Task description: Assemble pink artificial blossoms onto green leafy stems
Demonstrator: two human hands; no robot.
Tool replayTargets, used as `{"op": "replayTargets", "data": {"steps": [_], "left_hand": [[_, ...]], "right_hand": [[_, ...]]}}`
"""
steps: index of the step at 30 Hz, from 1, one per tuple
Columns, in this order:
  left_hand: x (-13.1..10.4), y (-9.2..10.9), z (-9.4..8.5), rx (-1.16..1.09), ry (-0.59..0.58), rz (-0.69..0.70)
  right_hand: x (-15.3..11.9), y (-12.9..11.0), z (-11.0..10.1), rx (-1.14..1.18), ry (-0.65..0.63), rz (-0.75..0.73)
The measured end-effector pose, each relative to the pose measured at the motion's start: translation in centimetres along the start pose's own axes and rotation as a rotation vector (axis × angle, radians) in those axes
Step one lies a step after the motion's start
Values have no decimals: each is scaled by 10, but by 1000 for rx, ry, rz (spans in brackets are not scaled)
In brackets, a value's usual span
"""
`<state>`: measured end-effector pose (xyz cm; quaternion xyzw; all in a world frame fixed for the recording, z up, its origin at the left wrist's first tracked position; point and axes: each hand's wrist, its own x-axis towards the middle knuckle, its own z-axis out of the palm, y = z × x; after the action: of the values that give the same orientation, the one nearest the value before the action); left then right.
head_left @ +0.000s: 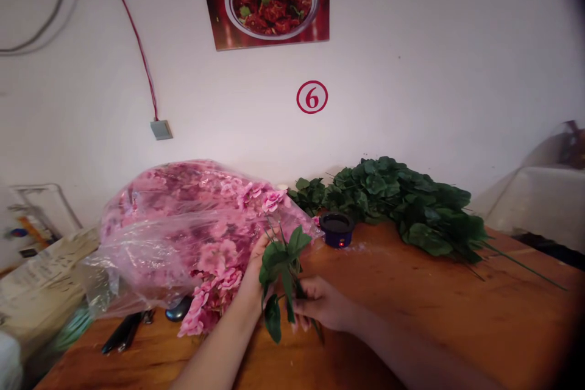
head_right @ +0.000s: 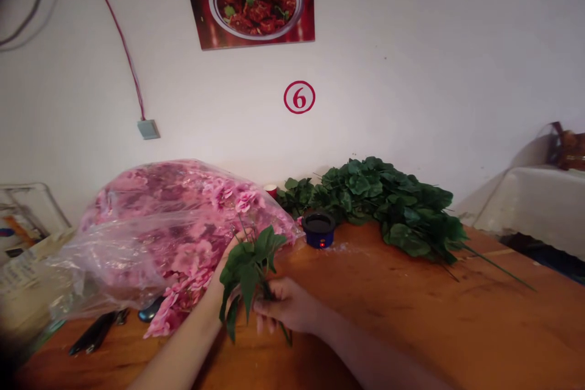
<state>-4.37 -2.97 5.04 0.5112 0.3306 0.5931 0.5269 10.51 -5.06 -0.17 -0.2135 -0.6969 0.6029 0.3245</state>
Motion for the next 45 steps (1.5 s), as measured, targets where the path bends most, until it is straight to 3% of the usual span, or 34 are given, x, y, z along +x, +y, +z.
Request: {"op": "replayTargets", "data": {"steps": [3, 8, 13, 16, 19, 25, 36, 38, 42, 45], "left_hand": [[4, -4, -3, -193, 1, -13], [5, -5, -4, -225, 36, 61], [3, 2, -7, 63, 234, 332], [1, 8, -8, 280, 284, 465], [1, 10, -6, 274, 285, 415], [6, 3, -6, 214, 179, 271], [11, -4, -13, 352, 26, 173], [11, -3, -13, 394, 63, 198], [7, 6, -12, 630, 174, 418], [4, 9, -10, 690, 97, 444]], "right_hand": [[4, 5, -7, 58, 133, 25], [3, 3, -21, -18, 358, -68], [1, 2, -38, -225, 506, -150], [2, 5, -46, -326, 562, -157], [2, 8, -47, -361, 561, -141], [2, 7, -40, -246, 396, -66], [0, 2, -42, -126, 358, -30], [-1, 2, -42, -141, 343, -29], [1, 12, -44, -155, 329, -18], [3, 19, -47, -168, 356, -25]]}}
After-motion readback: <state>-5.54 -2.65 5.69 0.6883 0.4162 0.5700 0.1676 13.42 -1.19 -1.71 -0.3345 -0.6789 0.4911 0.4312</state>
